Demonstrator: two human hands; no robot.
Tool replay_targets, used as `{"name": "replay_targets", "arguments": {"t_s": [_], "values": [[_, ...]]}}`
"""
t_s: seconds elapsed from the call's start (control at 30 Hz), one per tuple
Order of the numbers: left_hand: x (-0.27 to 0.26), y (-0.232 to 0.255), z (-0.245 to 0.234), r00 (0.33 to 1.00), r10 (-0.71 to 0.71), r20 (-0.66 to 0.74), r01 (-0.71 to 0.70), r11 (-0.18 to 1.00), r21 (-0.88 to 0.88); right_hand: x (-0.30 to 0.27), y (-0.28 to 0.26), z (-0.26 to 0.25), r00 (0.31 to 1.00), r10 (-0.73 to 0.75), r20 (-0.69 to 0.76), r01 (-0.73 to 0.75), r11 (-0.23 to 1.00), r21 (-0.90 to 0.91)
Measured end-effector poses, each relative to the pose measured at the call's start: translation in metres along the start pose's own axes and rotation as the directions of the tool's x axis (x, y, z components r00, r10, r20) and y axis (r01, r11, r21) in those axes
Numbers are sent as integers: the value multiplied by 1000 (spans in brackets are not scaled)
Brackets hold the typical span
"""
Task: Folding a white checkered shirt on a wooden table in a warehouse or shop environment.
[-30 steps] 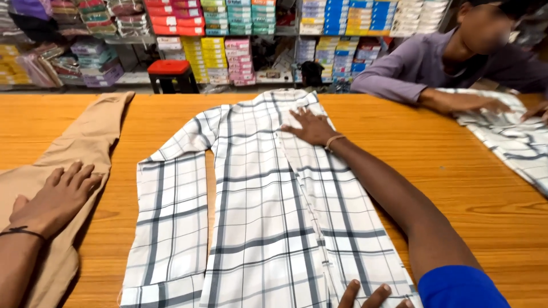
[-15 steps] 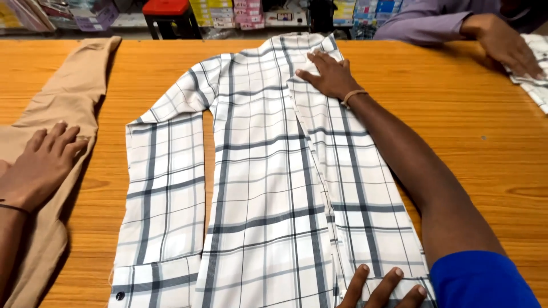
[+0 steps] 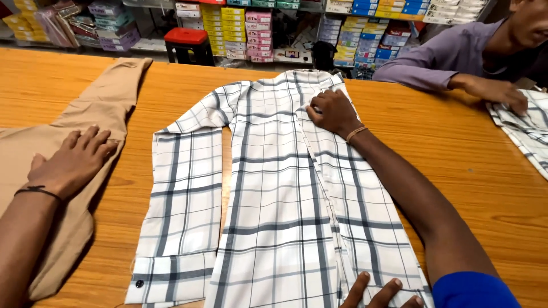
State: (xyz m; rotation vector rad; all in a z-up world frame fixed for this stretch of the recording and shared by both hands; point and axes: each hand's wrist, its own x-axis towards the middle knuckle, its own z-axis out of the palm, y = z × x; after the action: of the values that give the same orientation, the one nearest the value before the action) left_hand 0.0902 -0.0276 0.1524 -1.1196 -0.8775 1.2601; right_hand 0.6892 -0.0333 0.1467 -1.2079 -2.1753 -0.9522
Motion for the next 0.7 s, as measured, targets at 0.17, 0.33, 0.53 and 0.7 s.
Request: {"name": "replay_targets", "arguments": {"t_s": [0.17, 0.33, 0.53, 0.7], "values": [[-18, -23, -11, 995, -101, -27, 103, 914, 393, -5, 1, 7, 932, 340, 127, -361, 904, 227], [-37, -52, -24, 999, 53, -12, -54, 992, -113, -9, 13, 24, 923, 342, 174, -373, 905, 203], [-23, -38, -22, 1000, 9, -23, -2, 957, 292, -15, 17, 26, 863, 350, 365, -448, 864, 229], [37, 40, 21, 996, -66, -60, 89, 670, 737, -22, 27, 44, 781, 366, 506, -507, 844, 173]]}}
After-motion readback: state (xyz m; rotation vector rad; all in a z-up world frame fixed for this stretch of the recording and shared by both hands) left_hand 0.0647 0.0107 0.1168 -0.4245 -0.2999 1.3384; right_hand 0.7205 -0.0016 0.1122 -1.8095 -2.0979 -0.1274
